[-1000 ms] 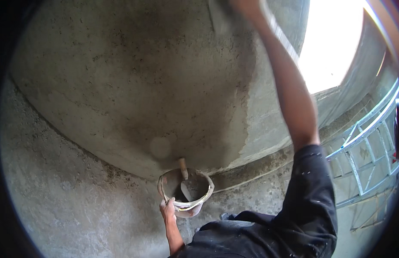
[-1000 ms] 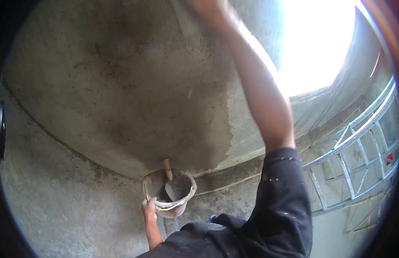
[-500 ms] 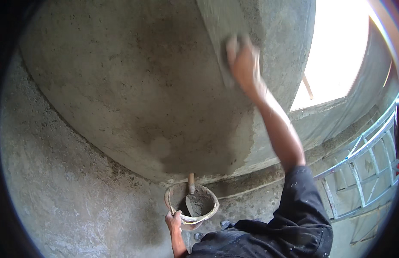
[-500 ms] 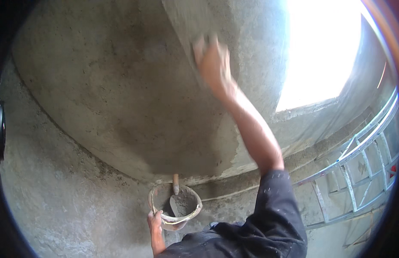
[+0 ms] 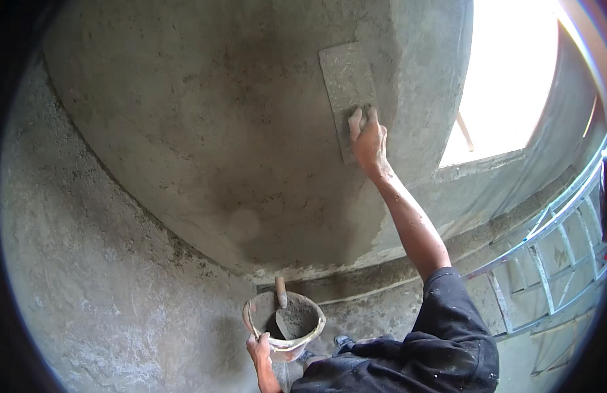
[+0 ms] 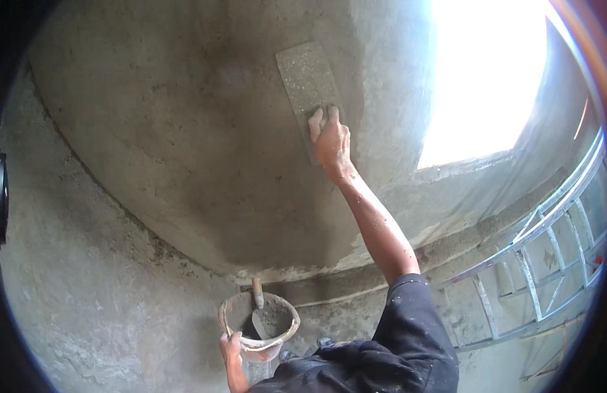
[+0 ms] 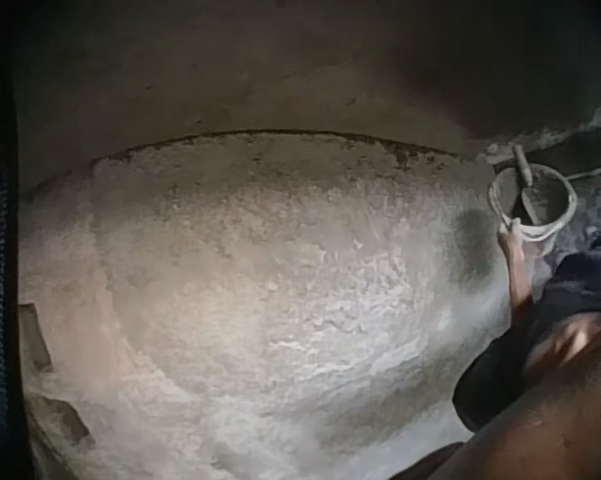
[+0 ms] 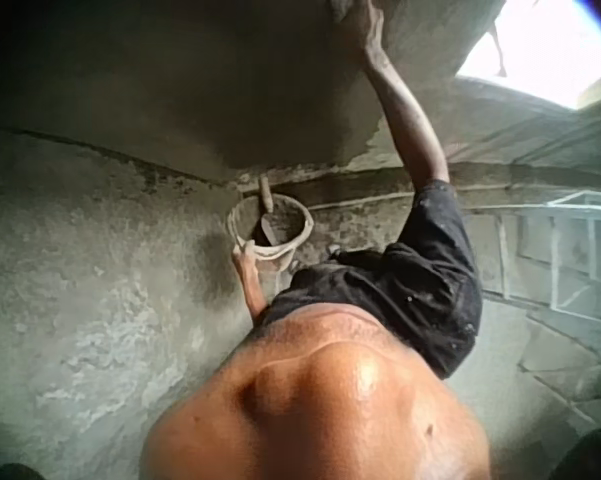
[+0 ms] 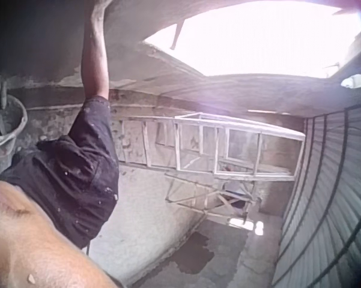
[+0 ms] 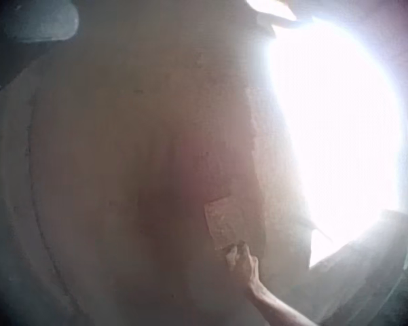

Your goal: The person applies wet cement to a wall and ceiling using a trowel, periodically scooping more material from a bucket. They then smooth the applied material across the surfaces with a float.

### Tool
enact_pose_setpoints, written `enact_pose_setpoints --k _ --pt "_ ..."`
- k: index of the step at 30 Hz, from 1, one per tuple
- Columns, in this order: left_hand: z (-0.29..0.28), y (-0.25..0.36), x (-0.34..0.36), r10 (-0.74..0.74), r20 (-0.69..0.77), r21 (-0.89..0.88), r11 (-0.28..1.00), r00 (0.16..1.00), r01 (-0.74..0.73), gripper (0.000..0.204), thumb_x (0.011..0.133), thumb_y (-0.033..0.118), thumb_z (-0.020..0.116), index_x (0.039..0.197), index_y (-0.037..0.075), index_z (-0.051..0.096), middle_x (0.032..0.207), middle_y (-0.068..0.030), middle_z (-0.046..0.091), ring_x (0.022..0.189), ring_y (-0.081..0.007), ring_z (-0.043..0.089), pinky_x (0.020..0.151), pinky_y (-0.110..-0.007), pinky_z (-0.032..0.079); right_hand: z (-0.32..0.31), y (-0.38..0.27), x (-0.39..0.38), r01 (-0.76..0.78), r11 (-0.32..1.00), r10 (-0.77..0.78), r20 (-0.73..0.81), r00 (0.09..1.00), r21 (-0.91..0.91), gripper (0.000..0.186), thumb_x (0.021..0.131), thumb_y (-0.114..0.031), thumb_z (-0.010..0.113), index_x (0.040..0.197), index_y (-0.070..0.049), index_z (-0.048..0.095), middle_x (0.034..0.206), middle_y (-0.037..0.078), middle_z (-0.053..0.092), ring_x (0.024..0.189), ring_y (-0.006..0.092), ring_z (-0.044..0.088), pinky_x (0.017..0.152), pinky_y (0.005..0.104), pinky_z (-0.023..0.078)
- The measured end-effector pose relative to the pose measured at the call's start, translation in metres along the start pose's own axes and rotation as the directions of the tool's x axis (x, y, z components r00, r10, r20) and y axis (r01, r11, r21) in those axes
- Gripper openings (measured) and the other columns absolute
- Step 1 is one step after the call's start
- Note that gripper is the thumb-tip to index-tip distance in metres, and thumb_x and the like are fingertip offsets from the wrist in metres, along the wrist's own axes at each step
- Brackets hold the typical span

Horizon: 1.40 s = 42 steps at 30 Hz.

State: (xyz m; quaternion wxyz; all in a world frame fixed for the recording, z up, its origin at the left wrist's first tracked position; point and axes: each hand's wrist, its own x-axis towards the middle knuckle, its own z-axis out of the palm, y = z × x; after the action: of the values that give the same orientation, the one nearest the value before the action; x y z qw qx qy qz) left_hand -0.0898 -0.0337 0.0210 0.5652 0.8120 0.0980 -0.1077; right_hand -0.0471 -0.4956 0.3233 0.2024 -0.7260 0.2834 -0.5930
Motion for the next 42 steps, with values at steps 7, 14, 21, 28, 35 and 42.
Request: enact_pose_setpoints --k 7,14,21,28,35,42 --pt "-0.004 0.019 -0.015 -0.050 0.067 0.070 0.997 0.997 0.045 0.025 0.069 0.006 0.062 0.089 -0.007 0.056 0.079 -0.0118 0.059 0.071 -0.0192 0.055 0.067 -0.033 0.044 -0.056 -0.106 0.180 0.346 0.937 -0.339 -0.120 0.933 0.046 0.032 0.087 -0.023 0.042 0.086 0.004 0.060 0.088 0.027 0.058 0.086 0.0404 0.057 0.071 0.0461 0.044" --pt "0.000 0.027 -0.027 -0.017 0.104 0.062 0.998 0.994 0.010 0.023 0.070 0.008 0.062 0.086 -0.006 0.056 0.077 -0.0111 0.059 0.070 -0.0189 0.055 0.066 -0.032 0.043 -0.054 -0.098 0.164 0.253 0.964 -0.239 -0.151 0.959 0.085 0.031 0.085 -0.023 0.045 0.082 0.003 0.062 0.084 0.027 0.059 0.083 0.0394 0.059 0.070 0.0467 0.045" --pt "0.005 -0.016 -0.021 0.027 0.035 0.179 0.983 0.999 -0.033 0.028 0.063 0.019 0.067 0.073 -0.006 0.059 0.072 -0.0223 0.062 0.070 -0.0338 0.061 0.066 -0.040 0.046 0.009 0.029 -0.021 0.072 0.997 -0.073 0.148 0.986 0.007 0.036 0.086 -0.025 0.048 0.105 0.005 0.050 0.070 0.027 0.059 0.064 0.0422 0.060 0.059 0.0455 0.050" --pt "0.008 -0.009 -0.045 0.046 0.000 0.245 0.969 0.999 -0.044 0.025 0.064 0.018 0.066 0.073 -0.005 0.059 0.068 -0.0212 0.061 0.066 -0.0329 0.062 0.062 -0.040 0.046 -0.049 -0.106 0.175 0.170 0.985 -0.168 0.064 0.984 -0.033 0.036 0.085 -0.029 0.048 0.087 0.006 0.055 0.073 0.027 0.059 0.070 0.0388 0.061 0.060 0.0455 0.048" --pt "0.005 -0.018 -0.064 0.019 -0.037 0.273 0.962 0.999 -0.009 0.022 0.065 0.014 0.065 0.076 -0.005 0.059 0.069 -0.0197 0.062 0.063 -0.0311 0.062 0.060 -0.039 0.047 -0.040 -0.097 0.167 0.323 0.943 -0.312 -0.127 0.942 0.080 0.033 0.086 -0.029 0.047 0.093 0.003 0.056 0.078 0.026 0.060 0.074 0.0374 0.061 0.062 0.0448 0.047" --pt "0.003 -0.024 -0.066 -0.014 -0.092 0.262 0.964 0.996 0.037 0.022 0.064 0.014 0.064 0.076 -0.005 0.060 0.071 -0.0196 0.063 0.065 -0.0304 0.062 0.063 -0.040 0.047 0.034 0.069 -0.066 -0.035 0.999 0.034 0.155 0.987 0.005 0.034 0.086 -0.028 0.048 0.099 0.004 0.048 0.064 0.027 0.057 0.063 0.0434 0.057 0.055 0.0478 0.046"
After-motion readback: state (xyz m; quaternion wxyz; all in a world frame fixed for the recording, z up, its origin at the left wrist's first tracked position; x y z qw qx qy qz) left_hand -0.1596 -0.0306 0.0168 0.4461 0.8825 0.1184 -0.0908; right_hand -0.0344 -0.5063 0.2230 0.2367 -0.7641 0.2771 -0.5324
